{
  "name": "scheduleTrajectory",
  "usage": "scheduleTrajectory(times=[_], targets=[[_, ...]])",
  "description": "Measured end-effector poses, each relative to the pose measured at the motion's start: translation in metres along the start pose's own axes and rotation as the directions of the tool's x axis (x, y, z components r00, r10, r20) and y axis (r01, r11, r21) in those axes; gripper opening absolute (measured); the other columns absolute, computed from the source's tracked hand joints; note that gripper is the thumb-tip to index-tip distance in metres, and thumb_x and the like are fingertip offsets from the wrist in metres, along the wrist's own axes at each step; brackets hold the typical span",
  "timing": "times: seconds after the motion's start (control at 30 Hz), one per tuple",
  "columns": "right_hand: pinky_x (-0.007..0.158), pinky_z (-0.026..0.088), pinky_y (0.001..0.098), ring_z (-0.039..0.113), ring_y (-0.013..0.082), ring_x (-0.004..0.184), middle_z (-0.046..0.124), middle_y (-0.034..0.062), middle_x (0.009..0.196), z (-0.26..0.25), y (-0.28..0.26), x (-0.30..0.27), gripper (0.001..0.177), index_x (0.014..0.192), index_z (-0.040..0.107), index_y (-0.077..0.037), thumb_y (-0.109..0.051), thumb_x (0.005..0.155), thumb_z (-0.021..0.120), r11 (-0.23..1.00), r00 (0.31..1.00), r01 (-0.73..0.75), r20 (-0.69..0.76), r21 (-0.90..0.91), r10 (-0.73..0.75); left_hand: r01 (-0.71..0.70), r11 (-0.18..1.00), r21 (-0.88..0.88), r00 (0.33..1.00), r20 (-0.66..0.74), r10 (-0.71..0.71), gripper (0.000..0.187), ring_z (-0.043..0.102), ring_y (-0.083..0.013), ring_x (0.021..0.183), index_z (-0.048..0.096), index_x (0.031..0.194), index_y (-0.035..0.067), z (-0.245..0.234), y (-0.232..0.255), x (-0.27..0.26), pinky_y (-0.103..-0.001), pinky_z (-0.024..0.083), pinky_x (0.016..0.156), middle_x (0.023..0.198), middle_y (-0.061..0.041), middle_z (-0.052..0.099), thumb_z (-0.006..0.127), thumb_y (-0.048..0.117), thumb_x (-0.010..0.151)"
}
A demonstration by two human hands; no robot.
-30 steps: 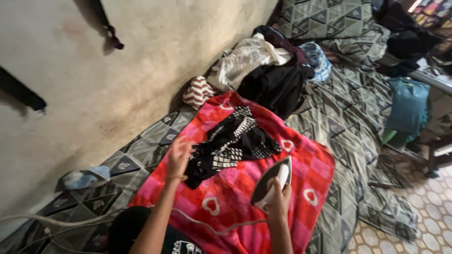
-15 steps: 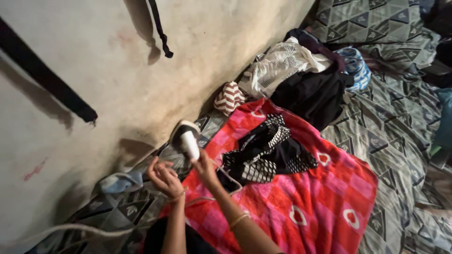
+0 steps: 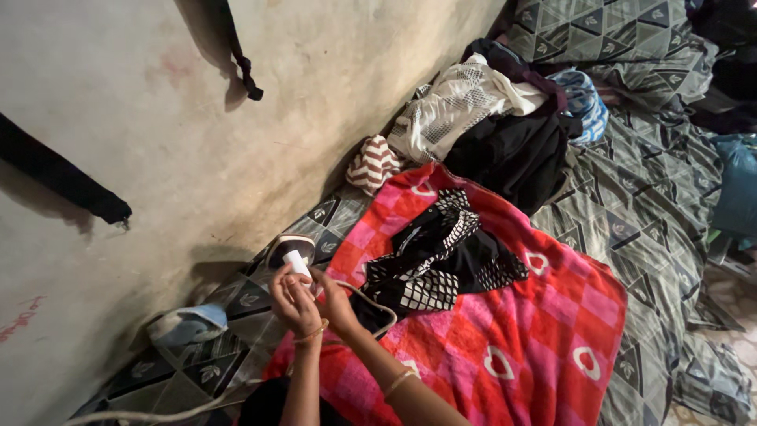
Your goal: The person irons a black and white patterned shirt on a pink towel laid out on a bed. They use a white electric iron to smooth the fabric, adjusting the shirt's position and folding the sleeves during the process.
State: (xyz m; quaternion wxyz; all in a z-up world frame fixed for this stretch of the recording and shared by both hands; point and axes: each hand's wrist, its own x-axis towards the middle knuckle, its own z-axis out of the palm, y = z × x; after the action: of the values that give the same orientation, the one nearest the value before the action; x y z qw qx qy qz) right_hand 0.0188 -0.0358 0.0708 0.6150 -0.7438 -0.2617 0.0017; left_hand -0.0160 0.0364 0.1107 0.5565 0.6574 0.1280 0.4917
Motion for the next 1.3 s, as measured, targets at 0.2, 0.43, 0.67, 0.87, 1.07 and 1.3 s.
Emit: scheduleTrajectory(times=[0.2, 0.43, 0.67, 0.87, 1.07, 1.3], targets=[[0.103, 0.049, 0.0458, 0.062, 0.0387, 0.118, 0.067, 0.0191, 0.125, -0.128, -0.013, -0.029, 0.044, 0.127, 0.063, -0.005, -0.016, 0.087, 0.078, 0.849, 0.806, -0.169, -0.566, -0.501, -0.174, -0.051, 0.998, -0.022, 0.996, 0.071, 0.053, 0.027, 0.054, -0.0107, 0.062, 0.062, 0.123, 0.001, 0.013, 0.002, -0.01, -0.027, 0.044, 0.057, 0.08, -0.004, 0.065, 0.048, 0.022, 0.111], [0.08, 0.056, 0.0353, 0.07, 0.0243, 0.092, 0.075, 0.0153, 0.106, -0.219, 0.087, -0.091, 0.043, 0.125, 0.065, 0.0, -0.019, 0.088, 0.074, 0.848, 0.767, -0.513, -0.516, -0.134, 0.382, -0.238, 0.959, 0.155, 0.727, 0.683, 0.07, 0.036, 0.072, -0.0286, 0.082, 0.068, 0.114, 0.007, 0.06, 0.07, -0.062, -0.041, 0.053, 0.069, 0.095, -0.013, 0.073, 0.075, 0.026, 0.085], [0.067, 0.057, 0.0369, 0.074, 0.0214, 0.08, 0.078, 0.0112, 0.091, -0.302, 0.056, -0.16, 0.037, 0.113, 0.073, -0.003, -0.034, 0.095, 0.066, 0.828, 0.826, -0.56, 0.091, 0.026, 0.556, -0.441, 0.897, -0.031, 0.363, 0.908, 0.21, 0.045, 0.068, -0.0321, 0.105, 0.071, 0.117, 0.005, 0.063, 0.078, -0.141, -0.043, 0.051, 0.09, 0.11, -0.014, 0.073, 0.075, 0.015, 0.073], [0.075, 0.058, 0.0434, 0.076, 0.0314, 0.084, 0.078, 0.0153, 0.093, -0.39, 0.073, -0.134, 0.037, 0.109, 0.077, -0.014, -0.046, 0.092, 0.068, 0.62, 0.763, -0.619, -0.557, -0.481, 0.329, -0.456, 0.889, -0.046, 0.076, 0.993, 0.091, 0.045, 0.067, -0.0349, 0.104, 0.07, 0.118, 0.003, 0.054, 0.03, -0.179, -0.044, 0.052, 0.091, 0.107, -0.017, 0.072, 0.067, 0.034, 0.085], [0.075, 0.058, 0.0462, 0.074, 0.0343, 0.08, 0.076, 0.0179, 0.095, -0.39, 0.107, -0.045, 0.036, 0.115, 0.074, -0.009, -0.036, 0.091, 0.069, 0.735, 0.909, -0.353, -0.4, -0.579, 0.122, -0.341, 0.934, 0.104, 0.192, 0.981, -0.039, 0.048, 0.068, -0.0367, 0.094, 0.071, 0.098, 0.002, 0.051, 0.045, -0.172, -0.045, 0.053, 0.086, 0.096, -0.019, 0.072, 0.069, 0.049, 0.091], [0.07, 0.056, 0.0408, 0.07, 0.0241, 0.074, 0.076, 0.0141, 0.086, -0.412, 0.115, 0.014, 0.036, 0.1, 0.081, -0.006, -0.04, 0.09, 0.079, 0.718, 0.911, -0.384, -0.365, -0.581, 0.191, 0.367, 0.913, 0.176, 0.759, 0.511, -0.403, 0.047, 0.062, -0.0288, 0.07, 0.065, 0.091, 0.0, 0.064, -0.016, -0.113, -0.045, 0.049, 0.061, 0.08, -0.022, 0.068, 0.057, 0.045, 0.102]])
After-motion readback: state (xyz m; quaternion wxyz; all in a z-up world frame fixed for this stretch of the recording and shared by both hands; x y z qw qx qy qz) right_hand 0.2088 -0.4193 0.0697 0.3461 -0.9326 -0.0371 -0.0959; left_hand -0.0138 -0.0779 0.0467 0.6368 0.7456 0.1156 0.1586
